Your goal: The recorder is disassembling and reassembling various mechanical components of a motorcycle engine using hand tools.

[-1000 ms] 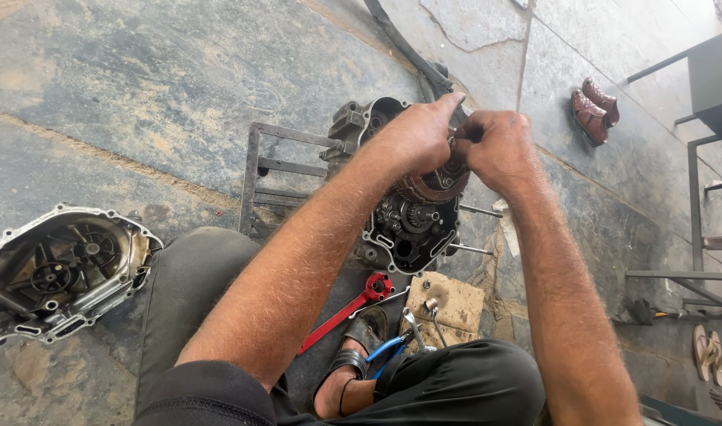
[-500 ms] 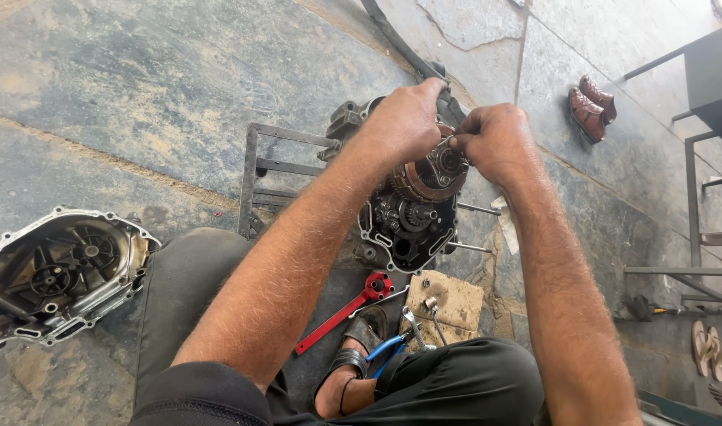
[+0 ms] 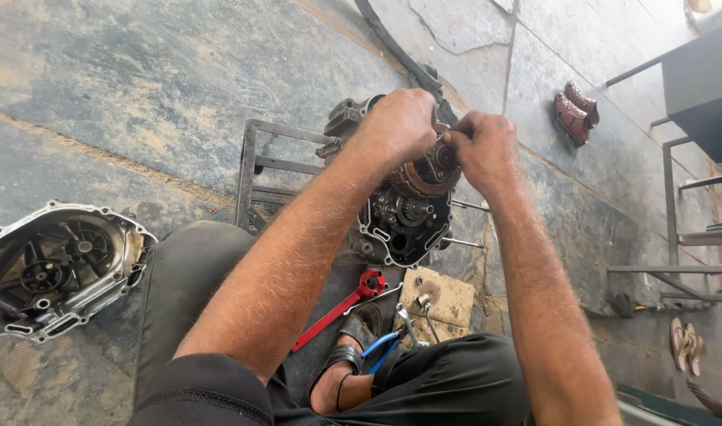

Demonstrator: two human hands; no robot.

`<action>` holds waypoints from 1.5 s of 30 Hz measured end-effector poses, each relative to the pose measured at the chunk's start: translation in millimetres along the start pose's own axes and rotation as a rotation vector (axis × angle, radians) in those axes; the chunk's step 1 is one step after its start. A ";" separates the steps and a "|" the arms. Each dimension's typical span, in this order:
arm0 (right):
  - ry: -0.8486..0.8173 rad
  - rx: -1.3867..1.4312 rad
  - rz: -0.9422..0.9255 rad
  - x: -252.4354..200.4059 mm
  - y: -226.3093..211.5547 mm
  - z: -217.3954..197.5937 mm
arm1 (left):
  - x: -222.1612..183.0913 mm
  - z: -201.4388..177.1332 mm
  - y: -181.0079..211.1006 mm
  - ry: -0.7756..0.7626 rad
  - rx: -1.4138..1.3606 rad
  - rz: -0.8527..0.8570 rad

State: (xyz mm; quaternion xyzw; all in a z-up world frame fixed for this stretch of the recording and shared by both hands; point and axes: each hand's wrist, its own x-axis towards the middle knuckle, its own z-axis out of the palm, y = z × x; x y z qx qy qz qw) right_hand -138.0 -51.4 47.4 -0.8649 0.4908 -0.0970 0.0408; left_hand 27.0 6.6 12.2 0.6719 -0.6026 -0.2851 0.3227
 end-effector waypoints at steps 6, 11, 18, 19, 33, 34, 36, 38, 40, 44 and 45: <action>-0.054 -0.033 0.089 -1.1 -13.5 -1.8 | -14.7 7.8 2.2 -0.014 -0.026 0.008; 0.012 -0.293 -0.052 -0.1 -11.1 9.2 | -20.4 11.6 2.2 -0.006 -0.046 0.009; -0.102 -0.141 0.072 1.3 2.8 0.6 | -21.4 17.1 0.5 0.050 -0.007 0.058; -0.103 -0.140 0.066 1.5 3.6 -1.0 | -22.3 12.8 -0.4 0.055 -0.007 0.054; -0.100 -0.029 -0.191 -2.5 -14.0 -20.0 | -16.4 15.2 2.8 0.071 -0.051 0.062; -0.099 -0.027 -0.189 -1.4 -14.5 -19.8 | -15.3 16.4 3.0 0.069 -0.049 0.063; -0.133 -0.074 -0.187 1.2 -16.4 -20.3 | -13.6 17.1 4.0 0.059 -0.046 0.049; -0.152 -0.077 -0.157 2.2 -19.0 -20.4 | -10.9 21.5 1.1 0.061 -0.032 0.060; -0.166 -0.081 -0.124 3.1 -19.3 -20.5 | -9.2 22.5 -0.3 0.063 -0.015 0.077; -0.174 -0.165 -0.240 2.7 -13.2 -16.8 | -9.8 23.4 0.1 0.066 0.008 0.108; -0.179 -0.139 -0.251 3.5 -12.1 -15.3 | -9.4 23.3 0.0 0.060 0.009 0.103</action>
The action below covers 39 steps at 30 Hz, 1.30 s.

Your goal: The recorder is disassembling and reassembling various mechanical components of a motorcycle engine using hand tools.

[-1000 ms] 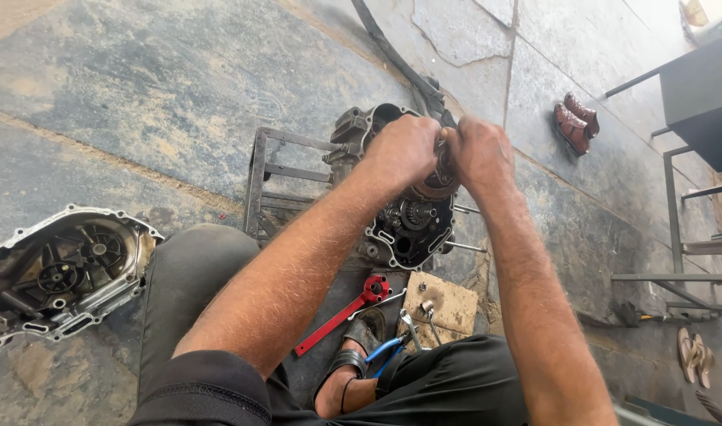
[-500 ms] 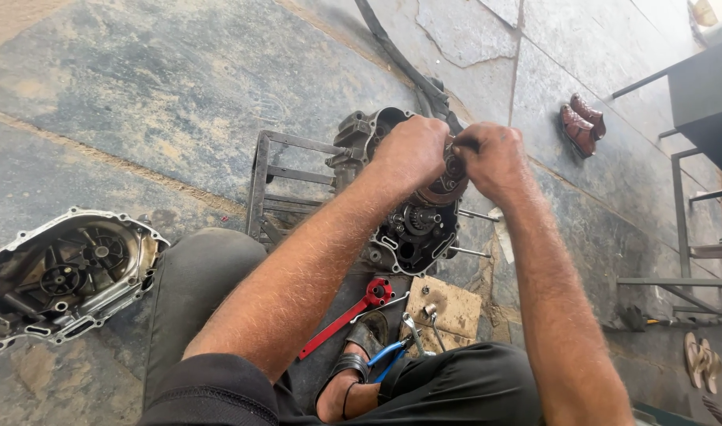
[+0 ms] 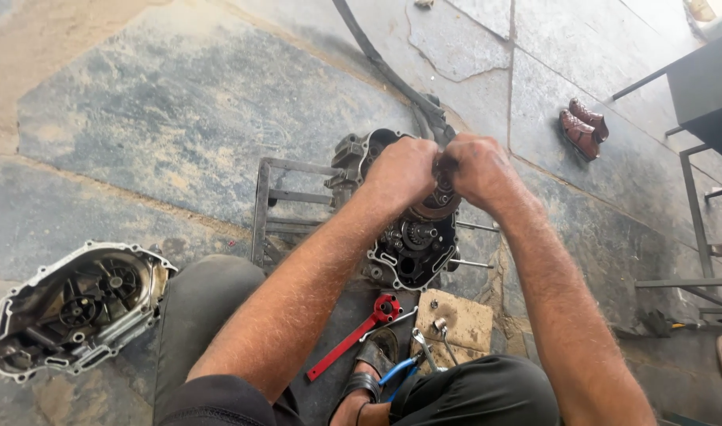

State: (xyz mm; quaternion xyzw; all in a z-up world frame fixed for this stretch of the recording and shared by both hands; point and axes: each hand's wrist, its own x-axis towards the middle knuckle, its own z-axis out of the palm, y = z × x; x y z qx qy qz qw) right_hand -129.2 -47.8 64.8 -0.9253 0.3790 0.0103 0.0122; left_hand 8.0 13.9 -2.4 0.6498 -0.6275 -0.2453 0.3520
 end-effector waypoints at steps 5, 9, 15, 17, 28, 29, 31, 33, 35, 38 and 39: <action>0.031 -0.057 0.018 0.4 -9.9 -4.7 | -3.3 -3.7 2.2 0.008 0.007 -0.015; 0.065 0.053 0.110 -0.7 -18.8 -7.1 | -6.8 -7.5 5.3 0.002 -0.005 -0.038; 0.097 0.052 0.068 -5.5 -10.0 2.6 | -10.8 -9.8 8.3 0.015 0.016 -0.001; 0.120 0.080 0.051 -6.2 -3.0 9.1 | -10.6 -7.0 6.7 0.025 0.027 0.010; 0.172 -0.027 -0.106 -1.5 4.8 27.4 | -18.6 -5.2 11.2 0.011 0.076 -0.003; 0.183 -0.014 -0.066 -2.3 5.9 29.6 | -20.8 -5.6 11.0 0.059 0.055 0.011; 0.197 0.000 -0.023 -4.0 4.7 30.2 | -21.6 -4.2 8.9 0.104 0.036 0.030; 0.218 -0.050 0.070 -7.5 0.4 27.1 | -19.9 0.2 5.5 0.182 0.063 0.075; 0.211 -0.041 0.074 -5.2 10.0 35.0 | -13.2 9.4 -1.2 0.170 0.085 0.072; 0.267 0.001 0.005 -4.4 21.0 43.3 | -9.2 10.6 -6.2 0.153 0.105 0.071; 0.334 0.032 -0.068 -8.0 24.1 48.2 | -10.9 11.5 -7.6 0.150 0.101 0.074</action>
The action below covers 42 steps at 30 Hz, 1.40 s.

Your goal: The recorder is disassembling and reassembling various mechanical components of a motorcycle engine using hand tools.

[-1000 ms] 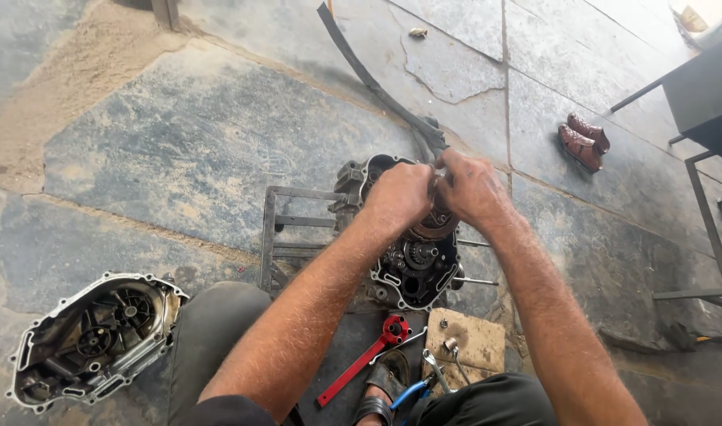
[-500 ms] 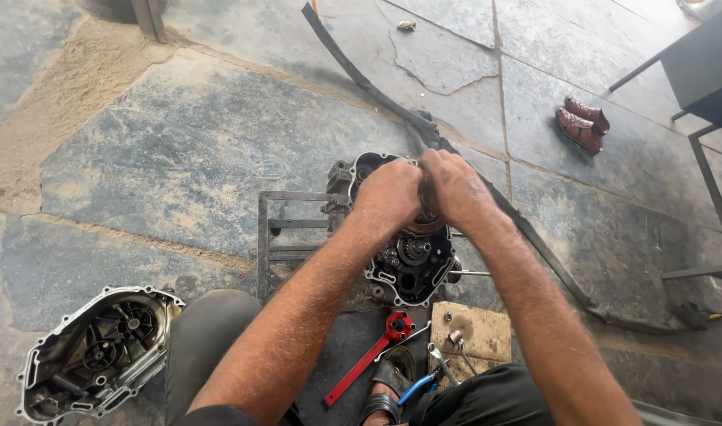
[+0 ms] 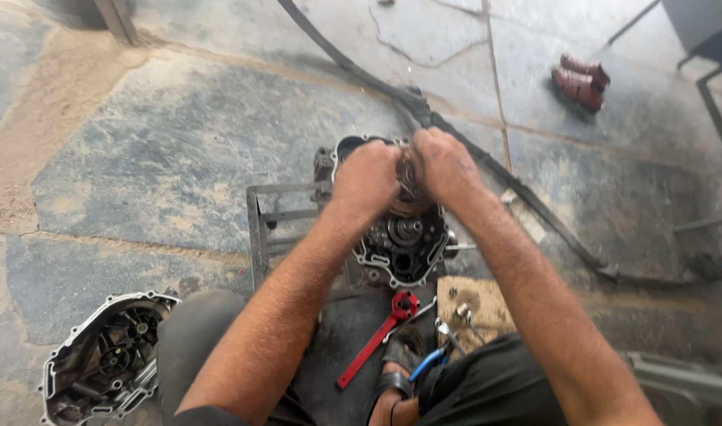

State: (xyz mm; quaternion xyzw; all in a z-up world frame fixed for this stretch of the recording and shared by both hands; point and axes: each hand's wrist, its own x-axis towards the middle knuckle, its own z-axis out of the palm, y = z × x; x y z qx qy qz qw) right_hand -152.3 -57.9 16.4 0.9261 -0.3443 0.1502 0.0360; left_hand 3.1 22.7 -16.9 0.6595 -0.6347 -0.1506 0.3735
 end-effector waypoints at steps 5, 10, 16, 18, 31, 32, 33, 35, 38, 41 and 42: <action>0.038 0.136 0.095 -15.1 2.3 -26.8 | -5.1 -12.6 -1.4 -0.015 -0.044 0.034; 0.103 0.288 0.270 -63.6 10.0 -48.4 | -2.4 -23.4 0.5 -0.078 -0.056 0.057; 0.201 0.395 0.405 -131.8 30.3 -31.5 | -3.4 -18.8 4.2 -0.130 -0.019 0.041; 0.133 0.375 0.534 -145.9 30.5 -26.0 | -2.1 -19.0 2.7 -0.079 -0.001 0.084; 0.132 0.329 0.157 -144.2 1.4 -40.1 | -15.5 -13.8 -14.8 0.059 0.028 0.391; 0.127 0.333 0.139 -142.6 -0.8 -41.4 | -15.6 -13.0 -16.4 0.066 0.044 0.385; 0.121 0.337 0.121 -140.7 -3.0 -43.0 | -15.7 -12.5 -17.9 0.073 0.060 0.378; 0.106 0.298 0.098 -141.6 -4.8 -44.6 | -18.0 -10.8 -19.9 0.070 0.090 0.376; 0.074 0.278 0.083 -144.0 -5.5 -45.2 | -22.2 -13.8 -11.3 0.072 0.113 0.379; 0.054 0.267 0.085 -147.7 -2.2 -39.4 | -23.4 -18.8 2.8 0.034 0.095 0.321; 0.052 0.236 0.071 -148.2 -0.7 -36.6 | -23.4 -21.1 7.0 0.001 0.087 0.256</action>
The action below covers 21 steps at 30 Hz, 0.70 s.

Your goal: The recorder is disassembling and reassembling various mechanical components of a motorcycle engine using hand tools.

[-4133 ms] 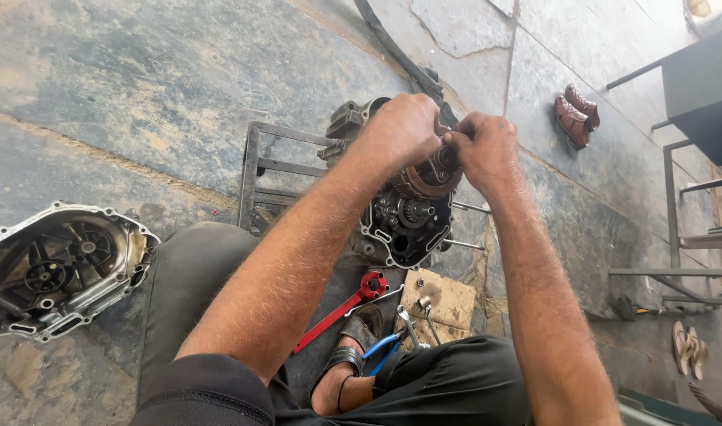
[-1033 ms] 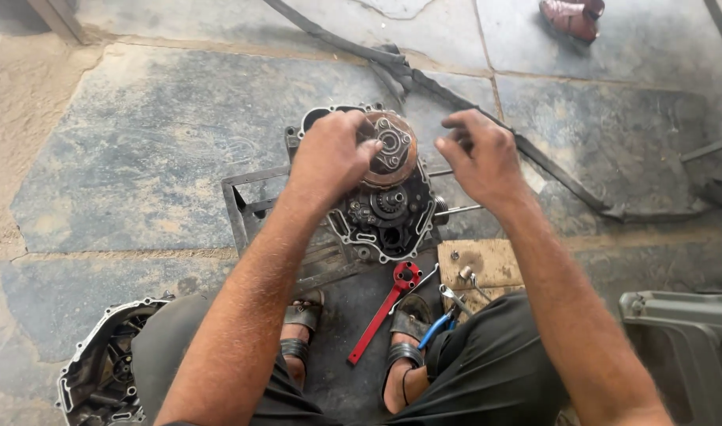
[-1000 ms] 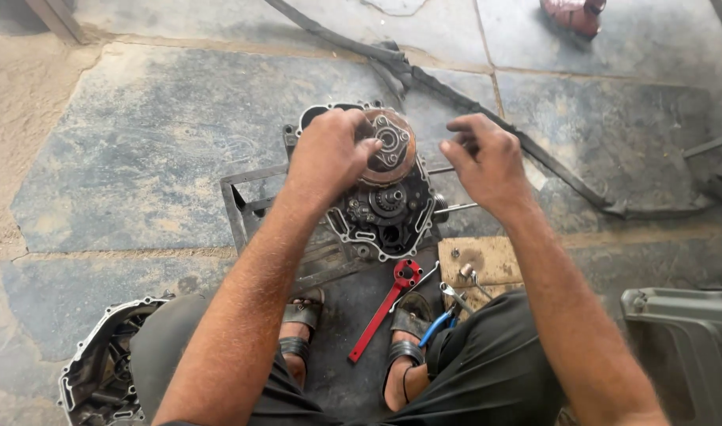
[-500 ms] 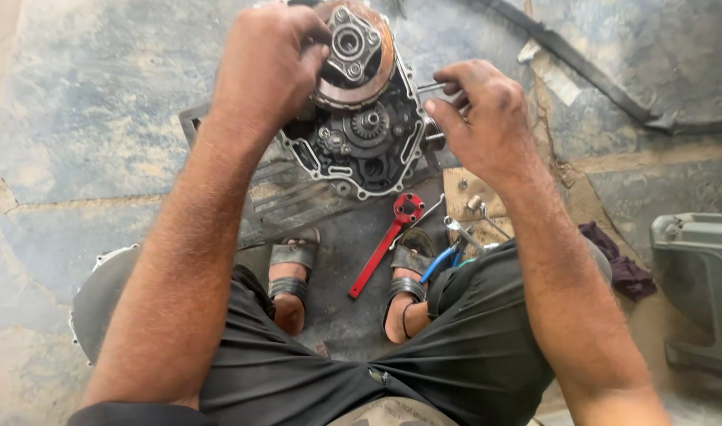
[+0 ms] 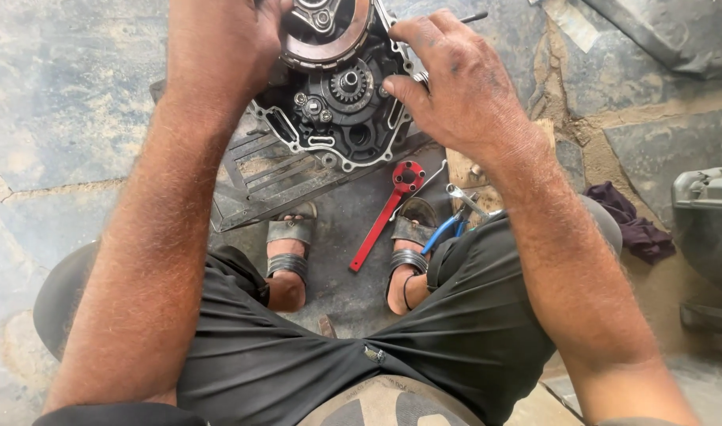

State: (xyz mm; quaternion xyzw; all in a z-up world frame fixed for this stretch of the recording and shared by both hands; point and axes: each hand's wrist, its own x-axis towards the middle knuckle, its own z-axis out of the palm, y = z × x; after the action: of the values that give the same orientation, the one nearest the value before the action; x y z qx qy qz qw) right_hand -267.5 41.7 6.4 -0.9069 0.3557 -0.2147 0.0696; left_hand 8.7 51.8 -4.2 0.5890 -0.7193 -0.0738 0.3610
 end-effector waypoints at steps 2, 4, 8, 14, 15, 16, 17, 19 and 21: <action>0.004 -0.028 -0.014 -0.9 1.0 0.7 | -3.0 6.0 -8.5 -0.002 -0.008 -0.018; 0.010 -0.060 -0.030 0.1 -0.5 -1.1 | -4.7 10.4 -16.6 -0.001 -0.017 -0.033; -0.051 -0.032 0.052 2.8 -6.8 -4.8 | -5.3 6.6 -16.2 0.107 0.010 0.146; -0.071 -0.034 0.073 3.3 -7.7 -6.9 | 0.6 -2.5 0.8 0.132 0.043 0.139; -0.070 -0.033 0.064 3.3 -7.4 -6.4 | 0.5 -2.3 2.0 0.156 0.091 0.163; -0.069 -0.034 0.062 4.2 -8.4 -7.0 | -0.2 1.4 -2.0 0.158 0.092 0.163; -0.081 -0.030 0.079 5.1 -9.5 -7.8 | -1.0 5.0 -5.9 0.170 0.120 0.195; -0.092 -0.029 0.100 4.6 -9.5 -8.1 | -1.8 13.3 -13.9 0.181 0.145 0.229; -0.111 -0.028 0.129 3.4 -7.5 -7.8 | -1.4 21.6 -22.1 0.115 0.094 0.170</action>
State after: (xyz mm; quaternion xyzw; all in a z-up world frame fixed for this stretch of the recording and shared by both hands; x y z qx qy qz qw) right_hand -264.1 45.2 16.6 -0.8936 0.4120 -0.1539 0.0902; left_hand 13.2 39.7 -32.3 0.5454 -0.7474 0.0247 0.3785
